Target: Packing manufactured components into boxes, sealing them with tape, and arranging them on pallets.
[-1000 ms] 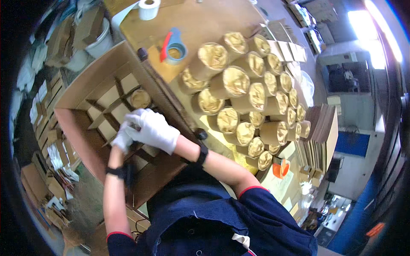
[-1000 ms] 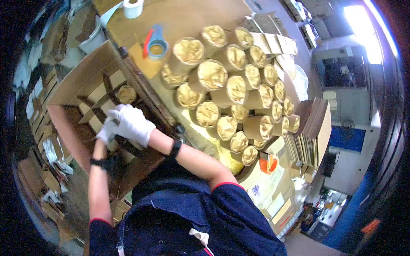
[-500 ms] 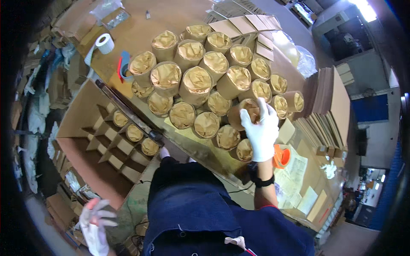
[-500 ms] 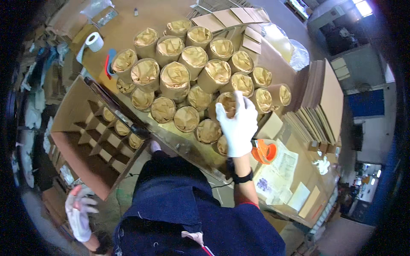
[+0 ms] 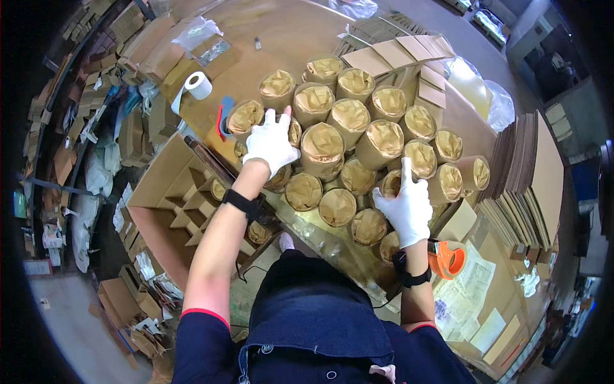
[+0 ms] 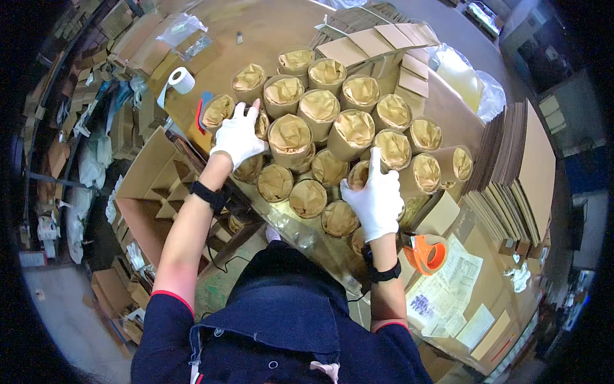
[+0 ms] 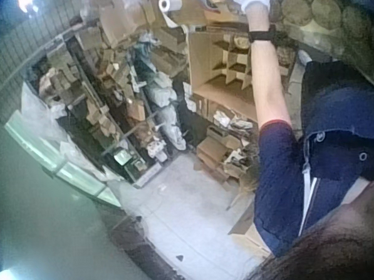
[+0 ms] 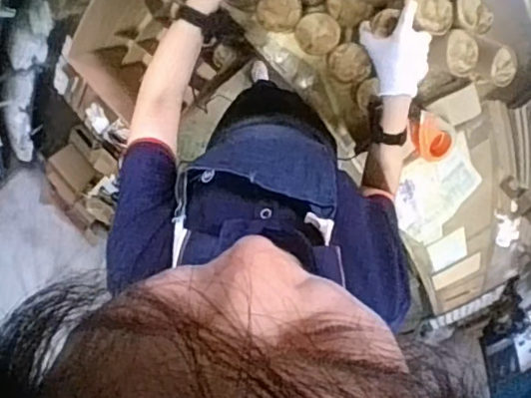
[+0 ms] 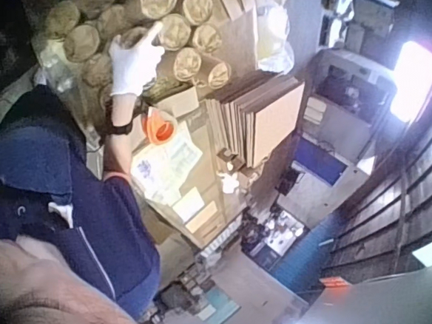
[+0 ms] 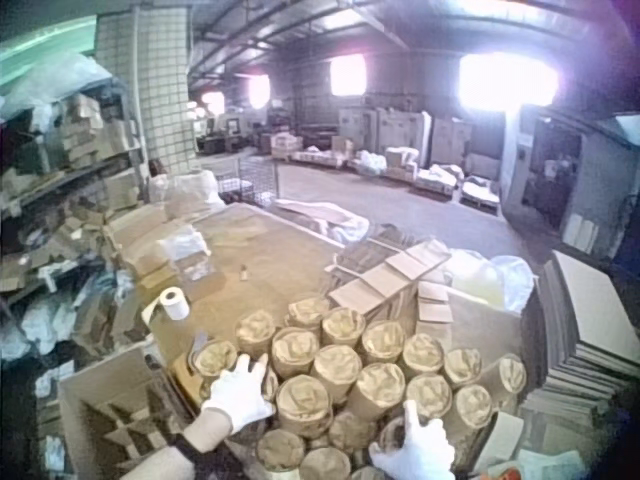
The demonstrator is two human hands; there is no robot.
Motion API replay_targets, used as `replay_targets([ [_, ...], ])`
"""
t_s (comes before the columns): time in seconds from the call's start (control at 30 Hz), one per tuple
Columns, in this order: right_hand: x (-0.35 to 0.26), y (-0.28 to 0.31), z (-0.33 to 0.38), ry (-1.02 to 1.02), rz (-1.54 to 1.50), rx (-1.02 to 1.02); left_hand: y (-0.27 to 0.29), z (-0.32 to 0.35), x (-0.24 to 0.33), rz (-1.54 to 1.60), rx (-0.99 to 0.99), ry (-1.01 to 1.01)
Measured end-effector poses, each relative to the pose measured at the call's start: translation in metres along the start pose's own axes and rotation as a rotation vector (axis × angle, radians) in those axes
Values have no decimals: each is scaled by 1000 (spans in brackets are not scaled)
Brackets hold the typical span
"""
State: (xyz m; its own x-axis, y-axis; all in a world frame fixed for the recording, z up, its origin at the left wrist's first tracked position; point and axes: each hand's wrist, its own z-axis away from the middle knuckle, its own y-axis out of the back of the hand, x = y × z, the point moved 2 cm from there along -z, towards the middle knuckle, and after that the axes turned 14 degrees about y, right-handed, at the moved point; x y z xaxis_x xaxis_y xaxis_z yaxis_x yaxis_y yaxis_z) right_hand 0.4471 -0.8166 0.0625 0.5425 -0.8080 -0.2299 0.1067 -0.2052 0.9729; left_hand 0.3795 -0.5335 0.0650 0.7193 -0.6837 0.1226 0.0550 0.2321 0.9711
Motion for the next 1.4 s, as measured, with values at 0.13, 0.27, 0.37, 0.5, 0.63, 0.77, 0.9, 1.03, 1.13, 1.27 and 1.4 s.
replay_targets([
  [0.13,-4,-13,2,-28,-8,104,-11,-2,-8,64,83,11],
  [0.27,1,-17,1,-20,-1,175,6,26,-24,202,61,-83],
  [0.37,1,-17,0,-24,-11,166,28,61,-14,214,-114,-160],
  [0.5,0,-16,2,-24,-29,150,-2,58,15,279,-414,-172],
  [0.63,-2,-21,5,10,-3,221,-29,60,14,321,-412,-79],
  [0.77,-7,-19,5,30,23,264,-45,71,-36,593,-349,-90],
  [0.9,10,-14,13,33,-130,270,-1,137,-95,1322,-536,109],
  [1.03,27,14,31,-63,-979,295,36,182,-184,1525,-478,370],
  [1.13,-4,31,39,14,-1283,256,26,169,-238,1635,-327,411],
  [1.27,-83,17,36,-53,-1671,84,-46,90,-314,1732,-349,432],
  [1.4,-174,-9,29,-156,-1762,-85,-130,15,-359,1678,-231,737],
])
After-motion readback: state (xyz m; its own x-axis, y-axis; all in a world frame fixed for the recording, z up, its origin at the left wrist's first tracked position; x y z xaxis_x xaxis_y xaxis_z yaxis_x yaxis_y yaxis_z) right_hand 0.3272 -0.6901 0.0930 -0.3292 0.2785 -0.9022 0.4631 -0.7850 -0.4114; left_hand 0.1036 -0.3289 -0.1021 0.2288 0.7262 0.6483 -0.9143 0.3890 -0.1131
